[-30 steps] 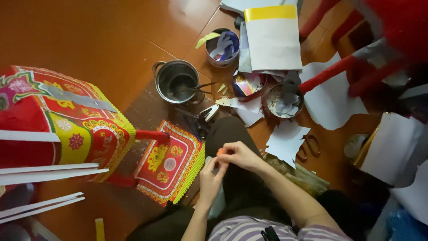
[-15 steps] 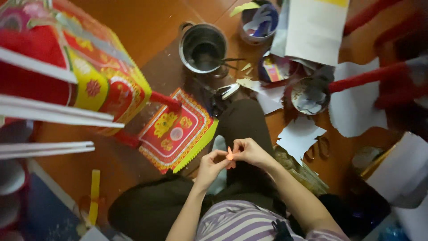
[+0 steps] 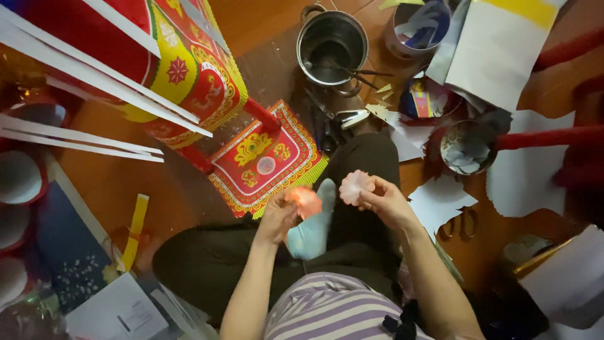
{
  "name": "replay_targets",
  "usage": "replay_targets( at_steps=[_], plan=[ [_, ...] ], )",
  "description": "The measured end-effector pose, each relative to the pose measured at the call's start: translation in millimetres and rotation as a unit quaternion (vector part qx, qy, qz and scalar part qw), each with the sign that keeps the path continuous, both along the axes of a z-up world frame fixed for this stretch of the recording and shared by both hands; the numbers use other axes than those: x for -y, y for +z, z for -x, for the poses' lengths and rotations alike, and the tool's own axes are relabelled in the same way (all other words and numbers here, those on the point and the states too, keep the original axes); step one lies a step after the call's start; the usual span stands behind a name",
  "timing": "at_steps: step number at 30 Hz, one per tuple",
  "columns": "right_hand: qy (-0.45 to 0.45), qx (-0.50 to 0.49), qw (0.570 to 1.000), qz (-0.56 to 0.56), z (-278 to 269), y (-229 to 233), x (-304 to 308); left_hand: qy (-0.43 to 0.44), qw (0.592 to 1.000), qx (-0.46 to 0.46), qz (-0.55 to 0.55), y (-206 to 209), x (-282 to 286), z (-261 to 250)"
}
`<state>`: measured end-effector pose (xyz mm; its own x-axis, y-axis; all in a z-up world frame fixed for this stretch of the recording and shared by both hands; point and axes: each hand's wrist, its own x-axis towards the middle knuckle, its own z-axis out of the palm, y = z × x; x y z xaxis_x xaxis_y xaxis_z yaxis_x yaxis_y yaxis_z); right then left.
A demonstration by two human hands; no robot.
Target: Assembling and decorating a traditional paper horse figure using glue and paper cutouts
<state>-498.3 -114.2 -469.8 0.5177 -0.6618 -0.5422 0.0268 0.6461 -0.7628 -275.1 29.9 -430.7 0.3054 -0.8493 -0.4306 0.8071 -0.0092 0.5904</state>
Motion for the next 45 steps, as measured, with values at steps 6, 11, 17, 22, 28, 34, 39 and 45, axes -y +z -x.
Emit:
replay_targets(
  at_steps=[6, 11, 17, 22, 28, 34, 39, 45],
  plan=[
    [0.089, -0.035, 0.992, 0.08, -9, 27, -9, -0.13, 0.991, 0.041, -0.002, -81, 25, 48],
    [0.081, -0.028, 0.995, 0.059, -13, 81, -2, -0.179, 0.972, 0.144, -0.055, -44, 58, 57],
    [0.114, -0.061, 0.963, 0.235, 18, 18, -5, -0.214, 0.904, 0.365, -0.058, -26, 70, 73],
    [0.045, -0.16, 0.914, 0.37, 72, -14, 48, -0.211, 0.894, 0.396, -0.004, -19, 68, 93],
    [-0.141, -0.4, 0.886, 0.186, 127, 26, 128, -0.285, 0.889, 0.358, 0.028, -14, 64, 108],
    [-0.023, -0.455, 0.748, 0.483, 100, -46, 202, -0.316, 0.846, 0.427, 0.051, -11, 71, 109],
    [0.053, -0.55, 0.704, 0.446, 37, -86, 257, -0.313, 0.838, 0.444, 0.05, -1, 74, 111],
    [0.091, -0.583, 0.735, 0.334, 12, -93, 285, -0.312, 0.835, 0.451, 0.039, -9, 73, 113]
  ],
)
